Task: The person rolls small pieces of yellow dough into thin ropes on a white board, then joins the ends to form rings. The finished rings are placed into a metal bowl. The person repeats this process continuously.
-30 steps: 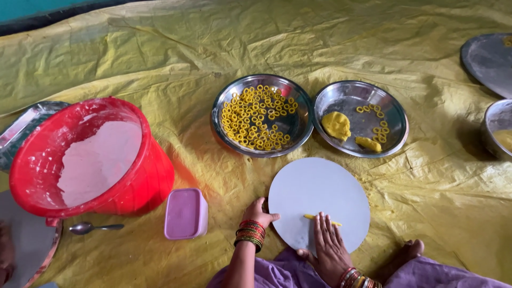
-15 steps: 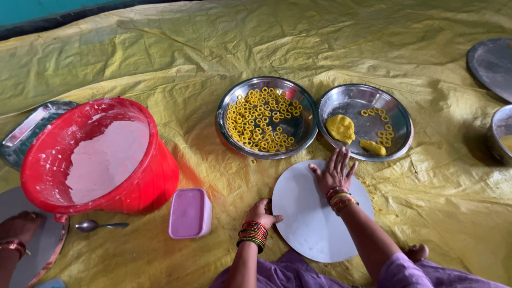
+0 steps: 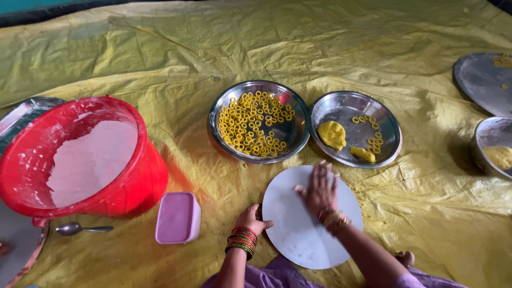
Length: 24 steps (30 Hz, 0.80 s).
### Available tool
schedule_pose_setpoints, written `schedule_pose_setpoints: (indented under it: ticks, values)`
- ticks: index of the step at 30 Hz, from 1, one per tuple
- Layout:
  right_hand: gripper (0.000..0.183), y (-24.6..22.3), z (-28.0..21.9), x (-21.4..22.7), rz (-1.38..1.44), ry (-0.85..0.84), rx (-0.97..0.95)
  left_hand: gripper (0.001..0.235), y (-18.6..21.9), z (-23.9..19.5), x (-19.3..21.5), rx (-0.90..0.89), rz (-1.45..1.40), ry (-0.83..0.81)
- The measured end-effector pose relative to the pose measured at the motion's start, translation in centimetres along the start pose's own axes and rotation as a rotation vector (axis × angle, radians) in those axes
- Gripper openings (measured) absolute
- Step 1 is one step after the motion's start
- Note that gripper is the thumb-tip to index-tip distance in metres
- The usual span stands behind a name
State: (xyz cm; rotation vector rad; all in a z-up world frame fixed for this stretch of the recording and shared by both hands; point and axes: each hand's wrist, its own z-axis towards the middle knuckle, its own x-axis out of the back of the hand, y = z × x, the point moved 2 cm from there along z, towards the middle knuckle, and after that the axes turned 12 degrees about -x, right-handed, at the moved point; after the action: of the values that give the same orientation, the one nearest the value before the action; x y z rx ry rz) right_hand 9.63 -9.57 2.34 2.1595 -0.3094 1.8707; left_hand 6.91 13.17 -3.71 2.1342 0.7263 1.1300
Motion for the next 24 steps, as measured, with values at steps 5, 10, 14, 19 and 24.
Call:
schedule_pose_setpoints:
  ticks: [5,10,14,19,24]
  values:
    - [0.099,1.4,1.9,1.1,0.078,0.023,-0.164,0.095,0.4,-0.5,0.3,0.037,0.009,-0.026]
    - [0.1,-2.4,-8.9,-2.5,-0.107,-0.123,0.096,0.098,-0.1,0.3,-0.2,0.008,0.023,0.01]
    - [0.101,-2.1,-13.2,-3.3,-0.075,-0.301,0.302,0.098,-1.0,0.5,-0.6,-0.027,-0.006,0.024]
    - [0.096,0.1,-4.5,0.0,-0.005,-0.124,0.106,0.098,-0.9,0.7,-0.6,-0.008,0.011,0.0]
    - [0.092,2.9,0.9,3.4,0.173,0.05,-0.134,0.098,-0.7,0.5,-0.5,0.018,-0.022,-0.004]
